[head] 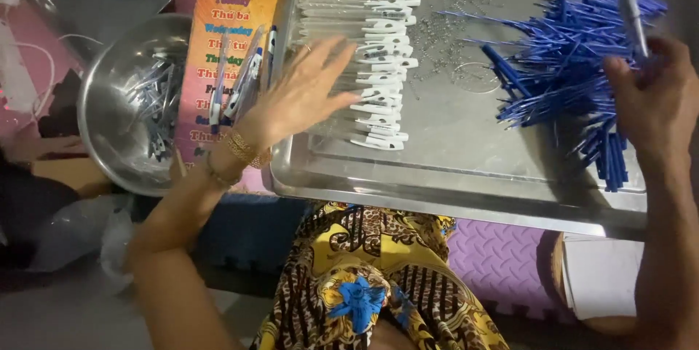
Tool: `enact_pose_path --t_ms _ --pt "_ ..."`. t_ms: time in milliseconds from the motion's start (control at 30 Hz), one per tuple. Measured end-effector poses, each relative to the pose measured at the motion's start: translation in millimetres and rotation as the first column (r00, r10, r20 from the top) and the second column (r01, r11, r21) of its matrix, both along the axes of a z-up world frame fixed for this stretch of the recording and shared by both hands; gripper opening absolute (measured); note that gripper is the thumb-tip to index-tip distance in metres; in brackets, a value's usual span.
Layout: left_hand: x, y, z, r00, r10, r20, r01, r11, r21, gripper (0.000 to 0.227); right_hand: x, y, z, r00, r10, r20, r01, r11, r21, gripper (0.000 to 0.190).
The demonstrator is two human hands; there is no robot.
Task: The person repeatedly picks white marker bodies from a metal tray, inserts blue ink cartridges into them, and places the assembled markers back on the tray. The process is continuous and repetitive throughout the clip.
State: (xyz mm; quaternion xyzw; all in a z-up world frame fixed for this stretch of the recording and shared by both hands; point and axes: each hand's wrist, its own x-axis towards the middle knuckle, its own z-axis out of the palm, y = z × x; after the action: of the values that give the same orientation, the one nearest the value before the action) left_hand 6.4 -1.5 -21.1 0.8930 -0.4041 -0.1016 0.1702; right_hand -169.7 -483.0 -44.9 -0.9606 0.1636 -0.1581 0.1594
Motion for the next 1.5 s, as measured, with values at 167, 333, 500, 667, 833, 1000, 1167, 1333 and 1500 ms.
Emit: enact_pose_path --t_ms 167,333,500,667,833,1000,1167,1333,1500 --pt "-4 0 -29 0.996 -0.077 0.041 0.082 0.99 -0.119 0.07 45 39 12 0.962 0.145 -0.23 -0.137 0.989 0.05 0.028" --pt "-9 5 -34 0.98 -0.098 0.175 0.131 0.973 -0.19 0.06 109 52 -15 0.903 0.316 -0.292 -0.399 0.869 -0.294 0.022" --pt "-7 24 -8 1.0 0.024 -0.015 -0.026 0.988 -0.152 0.059 134 30 -44 0.895 0.235 -0.379 -0.378 0.852 -0.364 0.025" --pt "29 71 2 0.92 0.386 0.071 -0.372 0.916 -0.15 0.059 134 45 -11 0.879 0.454 -0.144 -0.471 0.873 -0.128 0.021" --pt "68 123 -38 0.928 0.312 0.203 -0.322 0.947 0.017 0.05 167 47 -49 0.877 0.472 -0.092 -0.479 0.843 -0.247 0.016" --pt "81 136 -63 0.921 0.316 0.227 -0.32 0.947 -0.022 0.051 175 46 -57 0.907 0.369 -0.204 -0.415 0.868 -0.273 0.017" --pt "76 130 -56 0.915 0.335 0.225 -0.336 0.941 -0.034 0.032 143 65 11 0.917 0.374 -0.139 -0.352 0.922 0.164 0.021" --pt "76 127 -53 0.914 0.321 0.247 -0.321 0.946 -0.041 0.035 91 35 38 0.933 0.322 -0.159 -0.288 0.936 0.202 0.023" --pt "63 110 -21 0.864 0.49 0.115 -0.487 0.872 -0.051 0.048 45 -18 31 0.942 0.151 -0.301 -0.155 0.988 0.01 0.021"
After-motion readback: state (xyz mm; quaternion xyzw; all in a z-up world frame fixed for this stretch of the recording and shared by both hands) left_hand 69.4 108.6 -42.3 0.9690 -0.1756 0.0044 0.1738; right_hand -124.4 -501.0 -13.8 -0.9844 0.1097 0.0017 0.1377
